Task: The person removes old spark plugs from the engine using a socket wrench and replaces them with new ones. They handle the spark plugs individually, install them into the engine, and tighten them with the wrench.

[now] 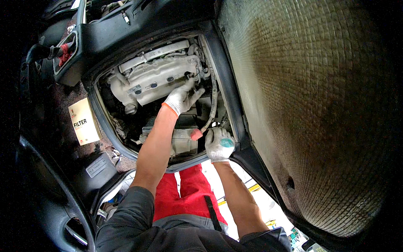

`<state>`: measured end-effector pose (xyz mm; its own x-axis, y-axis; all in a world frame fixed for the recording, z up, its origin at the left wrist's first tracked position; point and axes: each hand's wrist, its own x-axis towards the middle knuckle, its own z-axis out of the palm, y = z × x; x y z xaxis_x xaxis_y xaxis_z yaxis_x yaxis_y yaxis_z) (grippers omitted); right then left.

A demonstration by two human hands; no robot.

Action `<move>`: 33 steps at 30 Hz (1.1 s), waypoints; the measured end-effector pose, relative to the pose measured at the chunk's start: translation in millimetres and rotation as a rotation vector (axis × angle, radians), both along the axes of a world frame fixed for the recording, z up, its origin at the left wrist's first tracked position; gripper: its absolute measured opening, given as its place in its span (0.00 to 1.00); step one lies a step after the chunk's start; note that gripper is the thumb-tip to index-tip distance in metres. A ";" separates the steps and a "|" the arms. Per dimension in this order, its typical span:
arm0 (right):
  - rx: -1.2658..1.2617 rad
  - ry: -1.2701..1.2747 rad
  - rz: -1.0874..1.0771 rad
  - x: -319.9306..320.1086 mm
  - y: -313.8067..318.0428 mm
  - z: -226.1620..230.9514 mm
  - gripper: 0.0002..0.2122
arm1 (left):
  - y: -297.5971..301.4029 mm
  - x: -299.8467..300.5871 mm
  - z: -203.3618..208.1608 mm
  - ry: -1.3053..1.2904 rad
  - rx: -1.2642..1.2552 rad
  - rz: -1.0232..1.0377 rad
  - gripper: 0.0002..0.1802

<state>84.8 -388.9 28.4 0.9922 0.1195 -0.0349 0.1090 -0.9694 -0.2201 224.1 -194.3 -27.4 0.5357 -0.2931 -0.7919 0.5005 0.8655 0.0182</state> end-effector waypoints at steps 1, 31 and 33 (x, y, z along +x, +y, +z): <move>-0.001 -0.002 0.003 0.2 -0.1 0.5 0.07 | 2.6 0.0 -8.6 0.014 -0.058 -0.004 0.12; 0.028 -0.029 0.013 0.7 0.1 -1.1 0.06 | 1.5 3.2 -13.5 -0.012 0.096 -0.079 0.15; 0.039 -0.034 0.016 0.4 -0.5 -0.9 0.06 | 1.0 2.1 -4.9 -0.051 0.120 -0.089 0.14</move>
